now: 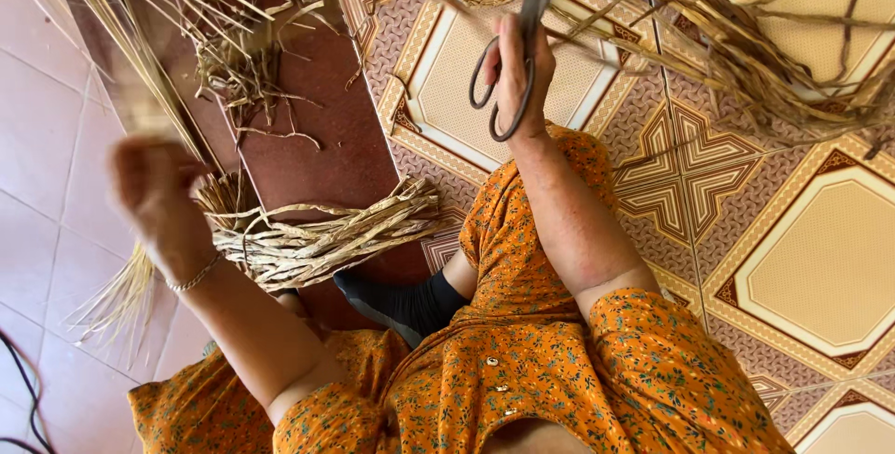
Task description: The person sits on the floor and uses scissors to trim dried plant strips, cutting them into shorter pieces and placing them into a pile. The person repeatedly picks up strips, trims them, and adds them to the growing pile of cut material.
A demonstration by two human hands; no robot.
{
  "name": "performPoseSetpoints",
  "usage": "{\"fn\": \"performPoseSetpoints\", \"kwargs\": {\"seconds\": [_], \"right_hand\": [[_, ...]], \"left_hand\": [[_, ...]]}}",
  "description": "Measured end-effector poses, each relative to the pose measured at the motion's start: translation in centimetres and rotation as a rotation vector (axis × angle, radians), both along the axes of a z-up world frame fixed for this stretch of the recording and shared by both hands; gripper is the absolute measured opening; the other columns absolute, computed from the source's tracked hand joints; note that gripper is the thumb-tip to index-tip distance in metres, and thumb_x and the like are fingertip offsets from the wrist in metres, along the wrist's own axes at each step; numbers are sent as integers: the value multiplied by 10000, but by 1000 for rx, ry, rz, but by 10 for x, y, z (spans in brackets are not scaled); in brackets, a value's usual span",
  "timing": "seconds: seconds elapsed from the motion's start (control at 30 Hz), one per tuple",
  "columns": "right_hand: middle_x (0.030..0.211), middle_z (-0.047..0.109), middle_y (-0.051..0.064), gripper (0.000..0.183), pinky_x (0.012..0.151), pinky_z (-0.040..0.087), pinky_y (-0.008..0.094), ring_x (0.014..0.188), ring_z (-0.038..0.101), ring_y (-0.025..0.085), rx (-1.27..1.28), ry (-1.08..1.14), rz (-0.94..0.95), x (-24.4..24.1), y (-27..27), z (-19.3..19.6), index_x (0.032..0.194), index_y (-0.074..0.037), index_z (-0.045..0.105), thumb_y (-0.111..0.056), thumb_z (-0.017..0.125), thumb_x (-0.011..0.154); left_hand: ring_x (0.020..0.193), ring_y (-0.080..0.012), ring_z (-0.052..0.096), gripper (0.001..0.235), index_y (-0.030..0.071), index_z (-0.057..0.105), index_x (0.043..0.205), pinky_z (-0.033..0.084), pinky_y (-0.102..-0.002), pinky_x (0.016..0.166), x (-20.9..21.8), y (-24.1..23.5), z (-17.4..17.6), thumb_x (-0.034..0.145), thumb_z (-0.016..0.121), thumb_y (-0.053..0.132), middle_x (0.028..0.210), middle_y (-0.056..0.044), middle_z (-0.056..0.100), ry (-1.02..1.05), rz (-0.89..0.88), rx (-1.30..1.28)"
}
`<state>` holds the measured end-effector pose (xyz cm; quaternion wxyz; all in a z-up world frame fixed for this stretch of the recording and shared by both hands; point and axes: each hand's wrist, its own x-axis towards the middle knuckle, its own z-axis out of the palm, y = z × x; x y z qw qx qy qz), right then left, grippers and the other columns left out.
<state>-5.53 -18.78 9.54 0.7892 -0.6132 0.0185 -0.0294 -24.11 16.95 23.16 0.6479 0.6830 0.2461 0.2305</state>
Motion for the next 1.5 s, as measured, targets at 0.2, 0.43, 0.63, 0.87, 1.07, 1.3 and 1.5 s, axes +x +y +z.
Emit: {"fn": "performPoseSetpoints", "kwargs": {"seconds": [0.2,0.43,0.63,0.87,1.07,1.3,1.5], "right_hand": [[760,551,9,326,566,356,267,629,456,89,146,-32,-85,-6,-4,23,1148,-47,570,-356,464,1148],[821,521,26,306,636,404,268,682,476,107,15,-286,-77,-17,-13,42,1124,-49,530,-334,423,1160],[864,541,51,364,647,444,272,714,539,133,-125,-378,-89,-16,-34,42,1047,-42,550,-388,479,1137],[884,610,55,287,615,483,288,675,557,121,-122,-437,-132,-8,-33,25,1134,-19,580,-298,511,1137],[762,509,-30,241,526,394,247,612,449,51,38,-307,-104,-3,-37,17,1110,-47,596,-274,521,1131],[720,536,-1,298,418,384,267,516,460,66,-54,-124,69,3,-26,4,1061,-37,615,-331,585,1100],[770,654,4,506,484,508,243,592,639,76,-270,140,638,-34,14,-2,1054,-68,616,-570,564,1011]], "left_hand": [[592,-107,446,221,16,611,1204,347,-268,479,52,-42,15,1047,611,173,763,-41,539,-631,277,-476],[728,-92,524,258,43,671,1163,544,-266,684,179,-207,-123,1121,512,242,862,35,634,72,-558,-96],[919,-167,608,232,48,644,1183,521,-299,762,243,-295,-261,1005,619,194,1013,-65,675,262,-841,464],[1213,-306,539,364,83,604,1201,481,-418,977,248,-333,-307,864,657,208,1228,-155,632,122,-883,1177],[1019,-249,655,185,65,644,1058,525,-412,888,222,-277,-232,937,676,201,1029,-111,687,233,-981,740],[662,-73,471,129,40,704,1128,414,-267,567,131,-142,-180,1027,633,76,781,42,574,367,-754,196],[620,-74,416,247,8,714,1101,357,-257,510,57,-66,-139,1067,607,228,741,25,491,593,-604,30]]}}
